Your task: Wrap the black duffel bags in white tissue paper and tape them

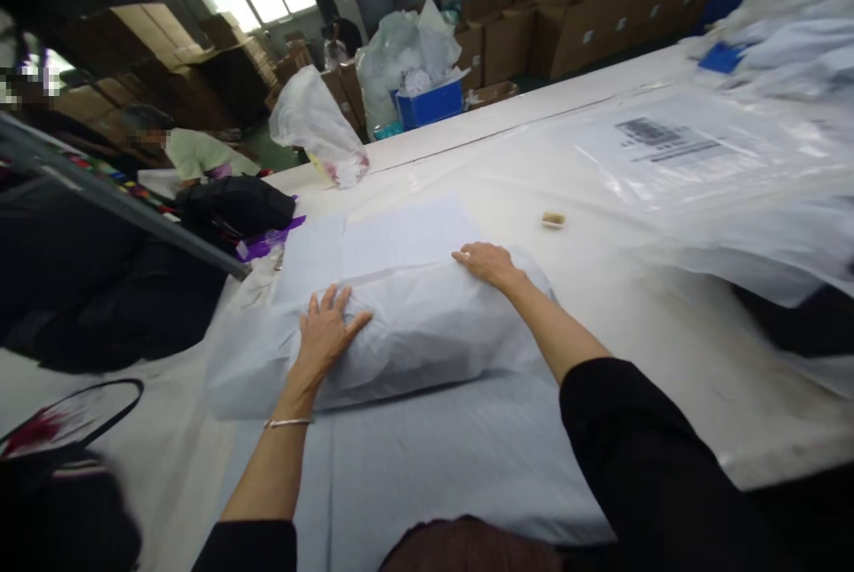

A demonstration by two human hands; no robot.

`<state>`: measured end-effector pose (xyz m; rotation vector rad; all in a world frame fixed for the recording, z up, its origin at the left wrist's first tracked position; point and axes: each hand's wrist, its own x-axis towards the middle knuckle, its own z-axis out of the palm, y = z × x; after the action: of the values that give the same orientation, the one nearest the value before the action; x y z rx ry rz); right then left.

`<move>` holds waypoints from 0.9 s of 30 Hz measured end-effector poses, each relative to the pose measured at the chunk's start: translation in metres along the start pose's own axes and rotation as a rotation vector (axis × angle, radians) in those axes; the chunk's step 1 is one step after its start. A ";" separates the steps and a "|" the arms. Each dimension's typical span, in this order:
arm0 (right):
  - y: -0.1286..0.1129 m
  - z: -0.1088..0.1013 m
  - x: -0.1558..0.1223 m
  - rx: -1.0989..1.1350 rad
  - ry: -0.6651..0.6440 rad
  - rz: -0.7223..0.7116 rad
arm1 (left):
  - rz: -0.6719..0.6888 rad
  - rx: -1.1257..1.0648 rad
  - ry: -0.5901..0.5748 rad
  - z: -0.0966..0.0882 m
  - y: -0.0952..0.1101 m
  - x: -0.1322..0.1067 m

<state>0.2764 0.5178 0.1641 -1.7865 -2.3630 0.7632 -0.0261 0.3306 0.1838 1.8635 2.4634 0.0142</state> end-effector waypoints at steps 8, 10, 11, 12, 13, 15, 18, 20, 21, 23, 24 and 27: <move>0.169 -0.030 -0.092 0.167 0.242 0.446 | 0.020 0.029 -0.008 0.001 -0.004 0.008; 0.195 -0.017 -0.115 0.272 0.184 0.506 | 0.023 0.034 -0.013 0.002 -0.005 0.009; 0.204 -0.007 -0.123 0.339 0.137 0.516 | 0.022 0.039 -0.013 0.003 -0.006 0.009; 0.209 0.004 -0.129 0.409 0.086 0.517 | 0.020 0.044 -0.011 0.003 -0.007 0.010; 0.212 0.017 -0.133 0.476 0.040 0.515 | 0.018 0.047 -0.009 0.004 -0.008 0.011; 0.212 0.041 -0.137 0.585 -0.012 0.511 | 0.015 0.049 -0.005 0.006 -0.010 0.013; 0.206 0.068 -0.135 0.702 0.015 0.499 | 0.019 0.048 -0.004 0.009 -0.014 0.016; 0.203 0.079 -0.132 0.769 0.062 0.492 | 0.023 0.053 -0.006 0.011 -0.016 0.017; 0.201 0.082 -0.130 0.796 0.087 0.494 | 0.026 0.057 -0.006 0.011 -0.016 0.017; 0.198 0.086 -0.126 0.832 0.135 0.507 | 0.026 0.064 -0.004 0.012 -0.017 0.017; 0.197 0.086 -0.125 0.844 0.156 0.512 | 0.026 0.068 -0.001 0.012 -0.017 0.017; 0.194 0.080 -0.125 0.878 0.209 0.503 | 0.025 0.074 0.004 0.012 -0.016 0.016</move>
<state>0.4580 0.4130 0.0390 -1.8610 -1.1215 1.3088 -0.0450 0.3409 0.1708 1.9244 2.4757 -0.0735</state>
